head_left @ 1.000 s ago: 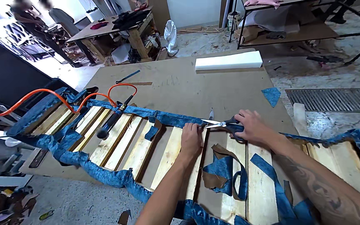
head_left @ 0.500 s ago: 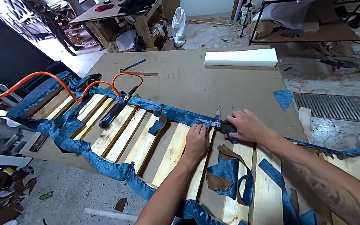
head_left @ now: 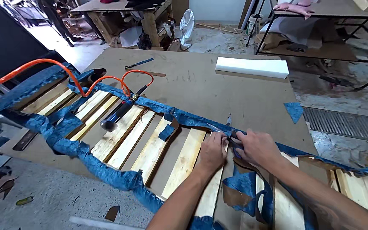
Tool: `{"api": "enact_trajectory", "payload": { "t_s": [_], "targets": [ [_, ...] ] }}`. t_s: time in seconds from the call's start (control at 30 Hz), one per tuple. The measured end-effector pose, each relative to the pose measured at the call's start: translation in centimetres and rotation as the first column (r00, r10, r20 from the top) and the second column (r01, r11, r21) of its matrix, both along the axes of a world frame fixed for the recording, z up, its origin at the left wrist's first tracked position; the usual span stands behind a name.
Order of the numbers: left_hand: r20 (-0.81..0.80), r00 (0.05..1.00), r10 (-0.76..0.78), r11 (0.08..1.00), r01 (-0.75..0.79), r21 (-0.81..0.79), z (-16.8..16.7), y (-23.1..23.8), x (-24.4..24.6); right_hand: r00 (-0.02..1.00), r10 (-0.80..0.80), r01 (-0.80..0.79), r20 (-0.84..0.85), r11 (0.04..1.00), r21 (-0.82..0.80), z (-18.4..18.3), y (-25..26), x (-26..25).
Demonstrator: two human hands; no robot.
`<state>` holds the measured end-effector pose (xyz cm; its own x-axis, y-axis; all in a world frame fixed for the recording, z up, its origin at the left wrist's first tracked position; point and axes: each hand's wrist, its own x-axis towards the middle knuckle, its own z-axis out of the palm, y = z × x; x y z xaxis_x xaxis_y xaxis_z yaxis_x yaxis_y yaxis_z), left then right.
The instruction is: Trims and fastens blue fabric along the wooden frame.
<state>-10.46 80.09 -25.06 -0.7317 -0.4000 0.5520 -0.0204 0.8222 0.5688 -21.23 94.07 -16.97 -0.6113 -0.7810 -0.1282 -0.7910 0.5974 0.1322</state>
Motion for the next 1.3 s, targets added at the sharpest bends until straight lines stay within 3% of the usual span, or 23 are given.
{"api": "enact_trajectory", "payload": {
  "t_s": [0.13, 0.2, 0.3, 0.53, 0.7, 0.83, 1.03, 1.17, 1.3],
  "targets": [
    [-0.004, 0.994, -0.109, 0.982, 0.108, 0.158, 0.3, -1.2, 0.1, 0.986, -0.165, 0.161, 0.036, 0.982, 0.104, 0.6, -0.7, 2.3],
    [0.000, 0.982, -0.190, 0.946, 0.183, 0.267, 0.6, -1.8, 0.1, 0.987, -0.162, 0.162, -0.008, 0.983, 0.092, 0.4, -0.6, 2.7],
    [0.018, 0.948, -0.318, 0.868, 0.283, 0.409, 1.4, -3.1, 0.0, 0.993, -0.062, 0.061, -0.096, 0.998, -0.011, -0.5, -0.7, 1.4],
    [0.068, 0.886, -0.459, 0.741, 0.339, 0.579, 3.3, -5.4, 0.4, 0.976, 0.123, -0.125, -0.178, 0.992, 0.001, 0.1, -1.4, -1.8],
    [0.100, 0.829, -0.550, 0.686, 0.380, 0.621, 4.3, -6.8, 1.0, 0.955, 0.275, -0.281, -0.110, 0.959, -0.037, -0.8, -3.2, -5.3],
    [0.043, 0.863, -0.504, 0.670, 0.359, 0.650, 5.1, -7.2, 1.4, 0.948, 0.316, -0.317, -0.029, 0.945, -0.084, -0.9, -3.2, -6.7],
    [-0.009, 0.928, -0.372, 0.594, 0.245, 0.766, 7.0, -7.1, -1.2, 0.959, 0.282, -0.282, 0.002, 0.959, -0.030, 0.5, -4.9, -7.9],
    [0.028, 0.935, -0.353, 0.627, 0.214, 0.749, 7.0, -6.3, -1.8, 0.937, 0.348, -0.349, -0.035, 0.926, -0.144, -0.5, -4.1, -8.6],
    [-0.054, 0.941, -0.333, 0.634, 0.266, 0.727, 6.0, -5.7, -1.0, 0.933, 0.353, -0.360, -0.076, 0.892, -0.275, -1.5, -4.6, -8.3]
  ]
}}
